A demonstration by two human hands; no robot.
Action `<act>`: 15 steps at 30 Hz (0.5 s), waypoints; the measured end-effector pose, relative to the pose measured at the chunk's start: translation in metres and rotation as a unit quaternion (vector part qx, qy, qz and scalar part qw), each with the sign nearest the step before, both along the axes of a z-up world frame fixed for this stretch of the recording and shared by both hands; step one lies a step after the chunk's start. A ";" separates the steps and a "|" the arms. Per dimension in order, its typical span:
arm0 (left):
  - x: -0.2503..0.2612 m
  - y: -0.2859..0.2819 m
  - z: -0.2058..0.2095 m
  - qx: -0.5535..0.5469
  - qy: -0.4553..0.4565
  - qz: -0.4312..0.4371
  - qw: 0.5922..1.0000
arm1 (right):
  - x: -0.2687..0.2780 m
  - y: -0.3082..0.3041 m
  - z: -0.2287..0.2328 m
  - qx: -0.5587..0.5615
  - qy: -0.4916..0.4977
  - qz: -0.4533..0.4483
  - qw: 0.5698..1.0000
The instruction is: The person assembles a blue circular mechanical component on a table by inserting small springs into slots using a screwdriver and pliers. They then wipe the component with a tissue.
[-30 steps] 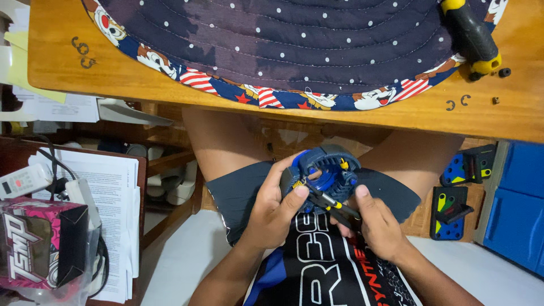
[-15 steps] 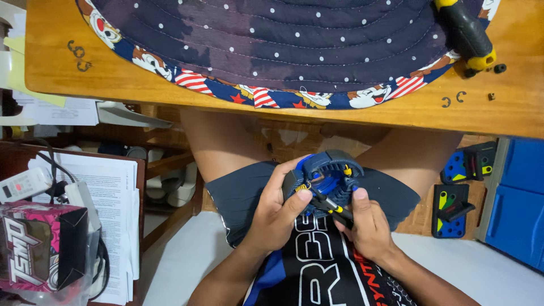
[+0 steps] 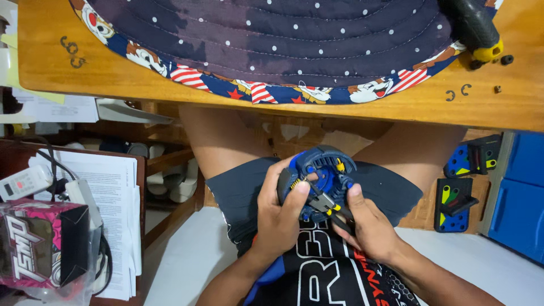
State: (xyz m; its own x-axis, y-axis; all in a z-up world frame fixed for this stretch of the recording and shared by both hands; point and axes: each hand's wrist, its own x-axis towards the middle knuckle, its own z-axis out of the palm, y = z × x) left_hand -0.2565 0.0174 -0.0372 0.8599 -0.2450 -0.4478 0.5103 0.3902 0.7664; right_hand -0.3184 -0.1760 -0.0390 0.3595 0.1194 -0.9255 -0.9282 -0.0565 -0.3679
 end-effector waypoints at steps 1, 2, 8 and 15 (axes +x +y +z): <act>0.002 0.000 -0.002 -0.006 0.009 0.000 1.000 | 0.003 0.000 0.001 0.009 -0.011 0.017 1.000; 0.004 0.000 -0.003 -0.013 0.020 0.001 1.000 | 0.005 0.000 0.002 0.012 -0.016 0.022 1.000; 0.012 0.007 0.000 -0.096 0.060 0.011 0.993 | 0.022 -0.004 0.020 0.068 -0.026 0.046 0.996; 0.018 0.004 -0.001 -0.167 0.082 0.026 0.982 | 0.040 -0.033 0.052 0.121 0.009 0.140 0.983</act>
State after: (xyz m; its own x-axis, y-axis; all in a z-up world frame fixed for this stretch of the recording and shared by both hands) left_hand -0.2382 0.0215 -0.0381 0.7984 -0.3603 -0.4825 0.5888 0.6347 0.5004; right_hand -0.2783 -0.2090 0.0127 0.2645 0.4298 -0.8633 -0.8950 -0.2240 -0.3857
